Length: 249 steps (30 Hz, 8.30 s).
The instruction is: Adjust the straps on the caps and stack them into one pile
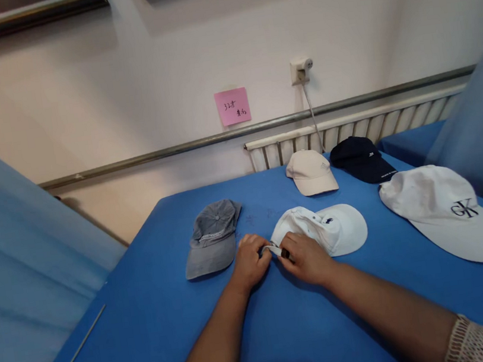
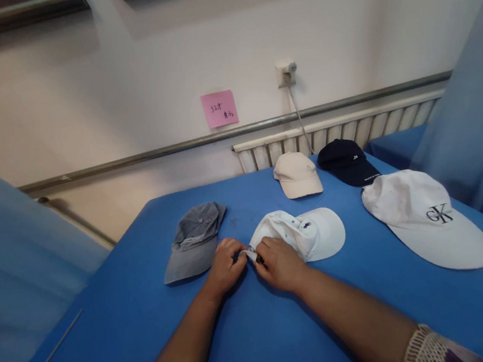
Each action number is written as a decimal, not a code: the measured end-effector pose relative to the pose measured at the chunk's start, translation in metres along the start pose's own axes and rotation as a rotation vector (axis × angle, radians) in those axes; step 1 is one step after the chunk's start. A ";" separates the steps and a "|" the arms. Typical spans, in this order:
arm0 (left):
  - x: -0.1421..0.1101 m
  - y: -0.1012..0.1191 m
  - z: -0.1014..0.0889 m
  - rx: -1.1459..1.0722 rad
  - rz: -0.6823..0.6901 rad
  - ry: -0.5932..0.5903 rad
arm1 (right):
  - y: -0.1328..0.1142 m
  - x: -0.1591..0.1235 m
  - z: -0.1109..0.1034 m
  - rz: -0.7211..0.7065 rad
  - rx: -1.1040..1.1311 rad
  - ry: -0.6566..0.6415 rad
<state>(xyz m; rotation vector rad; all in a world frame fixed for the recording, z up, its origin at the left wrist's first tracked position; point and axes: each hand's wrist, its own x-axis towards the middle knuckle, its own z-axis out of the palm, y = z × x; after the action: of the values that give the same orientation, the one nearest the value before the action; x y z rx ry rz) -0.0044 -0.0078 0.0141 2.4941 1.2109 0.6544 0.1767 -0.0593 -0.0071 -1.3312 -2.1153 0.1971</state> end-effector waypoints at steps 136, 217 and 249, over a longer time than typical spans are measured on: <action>-0.041 -0.071 -0.091 -1.137 -0.941 0.879 | 0.105 0.009 -0.014 0.908 1.746 0.398; 0.018 -0.004 0.040 -1.146 -0.653 0.332 | 0.072 -0.001 0.002 0.264 0.525 0.061; 0.021 0.028 0.047 -0.196 0.036 -0.066 | 0.073 0.000 0.018 0.324 0.669 -0.002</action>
<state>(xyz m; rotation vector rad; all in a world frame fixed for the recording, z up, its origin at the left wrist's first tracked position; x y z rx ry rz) 0.0494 -0.0110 -0.0078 2.3601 1.0275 0.6599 0.2221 -0.0208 -0.0534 -1.2277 -1.5947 0.9455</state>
